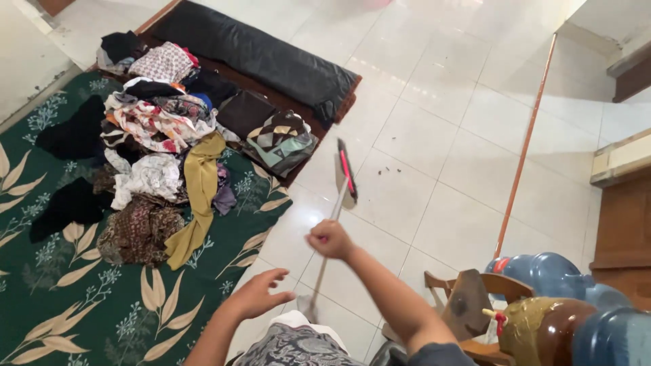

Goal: The person sweeps the floor with a broom, moving small debris across tiles in a room with a bed and a television.

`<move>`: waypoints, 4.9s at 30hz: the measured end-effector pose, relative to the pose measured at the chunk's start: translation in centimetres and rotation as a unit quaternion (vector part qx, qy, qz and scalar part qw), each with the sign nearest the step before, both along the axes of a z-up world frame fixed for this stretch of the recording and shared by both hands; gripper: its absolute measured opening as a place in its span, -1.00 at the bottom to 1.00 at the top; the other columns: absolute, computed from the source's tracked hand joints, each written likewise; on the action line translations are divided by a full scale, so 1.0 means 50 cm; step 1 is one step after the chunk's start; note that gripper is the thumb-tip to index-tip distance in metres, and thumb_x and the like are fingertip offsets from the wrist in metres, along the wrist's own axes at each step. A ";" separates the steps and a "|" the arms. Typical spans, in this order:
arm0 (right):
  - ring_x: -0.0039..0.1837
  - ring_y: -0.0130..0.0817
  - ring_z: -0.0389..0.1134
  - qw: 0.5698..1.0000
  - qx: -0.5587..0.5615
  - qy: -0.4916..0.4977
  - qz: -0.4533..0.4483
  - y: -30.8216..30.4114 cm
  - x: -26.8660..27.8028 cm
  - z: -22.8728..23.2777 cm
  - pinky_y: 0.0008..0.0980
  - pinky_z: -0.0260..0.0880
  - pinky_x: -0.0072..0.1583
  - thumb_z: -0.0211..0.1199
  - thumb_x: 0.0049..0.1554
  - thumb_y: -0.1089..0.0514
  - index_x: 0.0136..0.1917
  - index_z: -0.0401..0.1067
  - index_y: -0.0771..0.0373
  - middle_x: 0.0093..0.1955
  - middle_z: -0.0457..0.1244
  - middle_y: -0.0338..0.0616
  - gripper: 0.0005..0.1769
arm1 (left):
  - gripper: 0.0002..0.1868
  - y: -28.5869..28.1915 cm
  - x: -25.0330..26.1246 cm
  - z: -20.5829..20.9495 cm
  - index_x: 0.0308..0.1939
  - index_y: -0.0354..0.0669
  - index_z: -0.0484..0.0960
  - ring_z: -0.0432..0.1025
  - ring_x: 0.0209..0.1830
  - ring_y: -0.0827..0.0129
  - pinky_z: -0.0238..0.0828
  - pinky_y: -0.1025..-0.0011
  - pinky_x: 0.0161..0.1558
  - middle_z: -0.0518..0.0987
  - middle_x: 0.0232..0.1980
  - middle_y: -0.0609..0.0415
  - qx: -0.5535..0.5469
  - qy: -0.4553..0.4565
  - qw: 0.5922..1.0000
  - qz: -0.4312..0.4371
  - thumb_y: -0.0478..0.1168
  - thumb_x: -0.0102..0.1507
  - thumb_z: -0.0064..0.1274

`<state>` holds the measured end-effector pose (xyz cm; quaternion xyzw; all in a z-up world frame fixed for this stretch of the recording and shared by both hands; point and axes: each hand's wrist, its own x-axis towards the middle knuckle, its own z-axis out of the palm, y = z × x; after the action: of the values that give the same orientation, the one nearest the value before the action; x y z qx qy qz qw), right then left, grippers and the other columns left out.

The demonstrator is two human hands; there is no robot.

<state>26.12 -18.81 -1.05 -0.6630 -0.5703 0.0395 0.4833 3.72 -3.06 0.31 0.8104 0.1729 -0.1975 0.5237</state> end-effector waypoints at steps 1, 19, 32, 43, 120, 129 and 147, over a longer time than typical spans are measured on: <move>-0.40 -0.03 0.16 1.000 0.031 0.007 0.001 0.009 -0.025 0.032 -0.14 0.19 -0.29 0.30 0.07 0.28 -0.50 0.12 0.24 -0.49 0.06 -0.03 -0.56 | -0.23 -0.011 0.017 0.006 0.32 -0.14 0.45 0.51 0.20 0.25 0.46 0.33 0.19 0.56 0.28 -0.03 -0.002 -0.025 1.000 -0.006 0.10 0.12 0.31; -0.47 -0.09 0.06 0.983 -0.050 0.116 0.136 -0.129 -0.094 -0.004 -0.12 0.07 -0.31 0.27 0.16 0.30 -0.48 0.07 0.25 -0.52 -0.01 -0.03 -0.50 | -0.36 0.004 0.076 0.048 0.27 -0.15 0.48 0.55 0.17 0.25 0.47 0.33 0.16 0.64 0.17 -0.05 -0.003 -0.075 0.995 -0.070 0.01 0.18 0.25; -0.45 -0.12 0.14 0.993 0.040 -0.107 0.014 -0.103 -0.213 0.139 -0.15 0.16 -0.33 0.30 -0.05 0.27 -0.52 0.05 0.13 -0.54 0.04 -0.14 -0.56 | -0.33 0.054 -0.026 0.112 0.33 -0.09 0.45 0.48 0.27 0.27 0.49 0.29 0.20 0.55 0.26 -0.01 -0.095 -0.068 0.993 0.009 0.03 0.19 0.25; -0.48 -0.25 0.00 0.974 0.221 -0.027 -0.041 -0.142 -0.542 0.343 -0.25 -0.01 -0.35 0.16 -0.03 0.30 -0.47 0.03 0.21 -0.52 -0.05 -0.21 -0.66 | -0.44 0.001 -0.147 0.114 0.29 -0.15 0.48 0.55 0.12 0.31 0.53 0.35 0.06 0.61 0.20 -0.01 -0.116 -0.247 0.943 -0.189 -0.06 0.25 0.20; -0.51 -0.53 0.12 0.265 0.311 0.883 -0.232 0.226 -2.949 -0.480 -0.49 0.17 -0.40 -0.02 0.35 0.10 -0.26 0.21 0.08 -0.44 0.10 -0.40 -0.70 | -0.85 0.174 -2.486 -0.227 -0.22 -0.26 0.59 0.50 -0.34 0.17 0.49 0.31 -0.23 0.65 -0.34 -0.10 -0.120 -0.126 0.950 -0.261 -0.22 0.27 0.04; -0.58 -0.55 0.06 0.421 0.266 0.864 -0.071 0.078 -2.860 -0.461 -0.53 0.02 -0.54 -0.02 0.33 -0.09 -0.30 0.38 0.15 -0.48 0.23 -0.29 -0.55 | -0.85 0.062 -2.443 -0.259 -0.15 -0.20 0.61 0.49 0.02 -0.02 0.44 0.22 0.06 0.60 -0.05 -0.09 -0.041 -0.293 0.862 -0.411 -0.27 0.21 0.13; -0.13 -0.19 0.43 0.371 0.299 0.841 -0.256 -0.084 -3.021 -0.416 -0.25 0.51 0.01 -0.09 0.19 0.06 -0.07 0.49 0.34 -0.21 0.40 -0.01 -0.60 | -0.79 -0.079 -2.459 -0.038 -0.17 -0.09 0.74 0.59 -0.32 0.01 0.54 0.22 -0.16 0.67 -0.31 -0.19 -0.041 -0.035 0.876 -0.479 -0.25 0.21 0.01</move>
<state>-124.93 -22.98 -21.86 -0.2138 0.3526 0.2782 0.8675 -119.22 -7.00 -1.56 0.7784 -0.2633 -0.4022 0.4038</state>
